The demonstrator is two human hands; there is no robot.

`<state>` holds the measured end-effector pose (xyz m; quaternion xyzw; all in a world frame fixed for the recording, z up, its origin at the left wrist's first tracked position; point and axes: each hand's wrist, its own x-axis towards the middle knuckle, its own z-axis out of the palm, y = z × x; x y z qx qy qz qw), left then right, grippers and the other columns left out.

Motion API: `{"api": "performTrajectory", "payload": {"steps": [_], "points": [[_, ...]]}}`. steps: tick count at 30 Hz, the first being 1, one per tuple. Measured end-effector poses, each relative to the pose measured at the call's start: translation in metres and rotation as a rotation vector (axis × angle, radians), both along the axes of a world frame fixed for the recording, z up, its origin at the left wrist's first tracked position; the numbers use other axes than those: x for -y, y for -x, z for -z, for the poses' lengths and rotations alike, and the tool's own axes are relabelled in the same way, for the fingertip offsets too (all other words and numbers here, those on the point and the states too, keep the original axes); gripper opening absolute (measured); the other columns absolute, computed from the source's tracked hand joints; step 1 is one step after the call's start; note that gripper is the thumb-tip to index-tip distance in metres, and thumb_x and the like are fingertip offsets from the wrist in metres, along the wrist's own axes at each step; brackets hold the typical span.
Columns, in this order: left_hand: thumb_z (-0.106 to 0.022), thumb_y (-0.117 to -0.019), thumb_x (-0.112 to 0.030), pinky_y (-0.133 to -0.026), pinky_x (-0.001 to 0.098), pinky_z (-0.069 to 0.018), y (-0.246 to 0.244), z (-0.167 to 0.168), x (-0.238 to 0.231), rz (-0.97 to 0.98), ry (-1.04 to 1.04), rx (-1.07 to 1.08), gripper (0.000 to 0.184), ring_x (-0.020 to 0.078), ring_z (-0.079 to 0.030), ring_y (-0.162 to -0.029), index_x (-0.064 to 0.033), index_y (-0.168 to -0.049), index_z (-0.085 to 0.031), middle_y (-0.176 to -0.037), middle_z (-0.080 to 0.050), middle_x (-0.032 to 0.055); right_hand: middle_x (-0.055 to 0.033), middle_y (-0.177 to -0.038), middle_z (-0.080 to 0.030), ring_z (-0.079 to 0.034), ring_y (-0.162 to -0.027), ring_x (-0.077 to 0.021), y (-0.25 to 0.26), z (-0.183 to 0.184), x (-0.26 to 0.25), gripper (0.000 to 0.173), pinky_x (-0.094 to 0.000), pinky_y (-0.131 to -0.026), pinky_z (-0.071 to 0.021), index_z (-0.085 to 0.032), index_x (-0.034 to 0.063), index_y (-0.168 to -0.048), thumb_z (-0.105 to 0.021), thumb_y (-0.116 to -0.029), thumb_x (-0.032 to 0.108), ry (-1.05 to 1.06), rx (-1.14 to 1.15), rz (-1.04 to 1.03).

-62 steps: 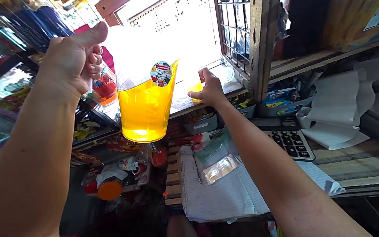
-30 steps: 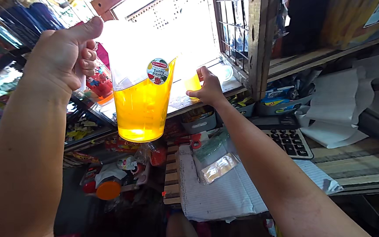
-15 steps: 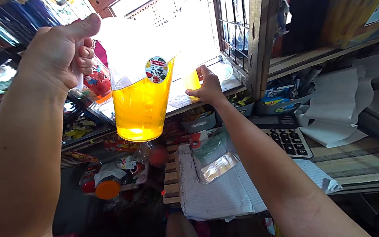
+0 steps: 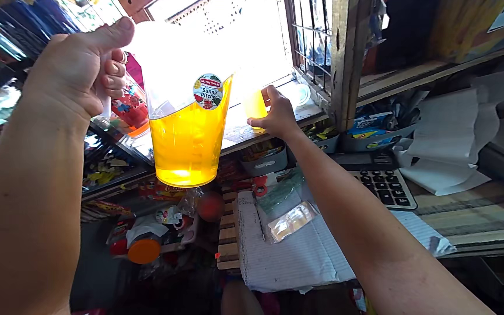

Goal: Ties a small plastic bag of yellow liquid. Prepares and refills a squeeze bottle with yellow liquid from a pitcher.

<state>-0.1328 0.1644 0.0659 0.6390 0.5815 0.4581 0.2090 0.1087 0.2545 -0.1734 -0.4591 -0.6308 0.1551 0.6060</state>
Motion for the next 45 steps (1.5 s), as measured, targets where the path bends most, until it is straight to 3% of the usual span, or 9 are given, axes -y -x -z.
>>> {"api": "performTrajectory", "payload": {"steps": [45], "points": [[-0.062,-0.098,-0.048,-0.036,0.011,-0.0311,0.0053,0.0005,-0.0047,0.012,0.017,0.009,0.033,-0.0048,-0.036,-0.039,-0.0278,-0.076,-0.048,-0.054,-0.038,-0.0144,-0.0155,-0.119,-0.066,-0.067,-0.107,-0.0284,0.0001,-0.0004,0.0012,0.069,-0.0502,-0.092,-0.0553,-0.059,0.003,-0.125,-0.093,-0.0676,0.018,0.015,-0.002,0.002]]}}
